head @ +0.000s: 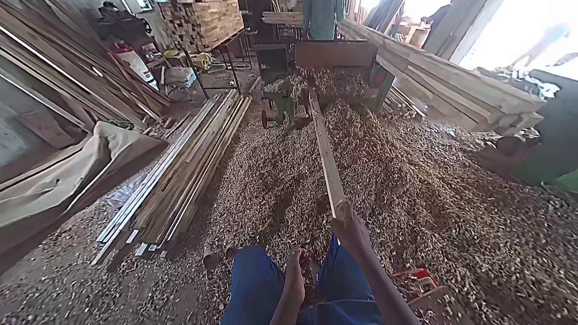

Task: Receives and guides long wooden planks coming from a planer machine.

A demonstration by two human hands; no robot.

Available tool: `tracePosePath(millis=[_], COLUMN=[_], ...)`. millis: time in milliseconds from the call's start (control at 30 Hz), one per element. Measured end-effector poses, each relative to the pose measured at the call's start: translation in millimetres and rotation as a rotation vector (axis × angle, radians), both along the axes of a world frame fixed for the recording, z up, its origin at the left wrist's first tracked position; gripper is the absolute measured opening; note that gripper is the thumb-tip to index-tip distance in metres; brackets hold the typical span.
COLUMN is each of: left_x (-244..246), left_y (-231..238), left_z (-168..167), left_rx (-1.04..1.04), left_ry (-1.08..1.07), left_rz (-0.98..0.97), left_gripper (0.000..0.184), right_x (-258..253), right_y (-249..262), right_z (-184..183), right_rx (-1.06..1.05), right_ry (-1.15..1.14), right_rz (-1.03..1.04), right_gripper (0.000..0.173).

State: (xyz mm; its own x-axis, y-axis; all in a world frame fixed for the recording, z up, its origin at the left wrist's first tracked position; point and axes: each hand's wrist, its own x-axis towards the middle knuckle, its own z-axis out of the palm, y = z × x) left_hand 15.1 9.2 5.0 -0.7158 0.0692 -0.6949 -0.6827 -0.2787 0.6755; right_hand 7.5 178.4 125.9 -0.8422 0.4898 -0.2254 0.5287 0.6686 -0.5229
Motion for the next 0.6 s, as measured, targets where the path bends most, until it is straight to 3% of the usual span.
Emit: tracePosePath(millis=[233,600], left_x=[-1.8,-57.6], left_y=[9.1,-8.0], left_z=[0.2,-31.6], left_rx=[0.048,-0.222], left_ry=[-0.035,0.114], left_rz=[-0.054,-0.03], left_gripper=[0.034,0.036], right_x=[33.9,77.1], right_y=[-10.5,-28.6], right_z=[-14.2,-5.7], right_rx=[-0.017,0.055], right_ry=[0.134,0.08], right_rz=[-0.002,0.011], right_gripper=[0.074,0.068])
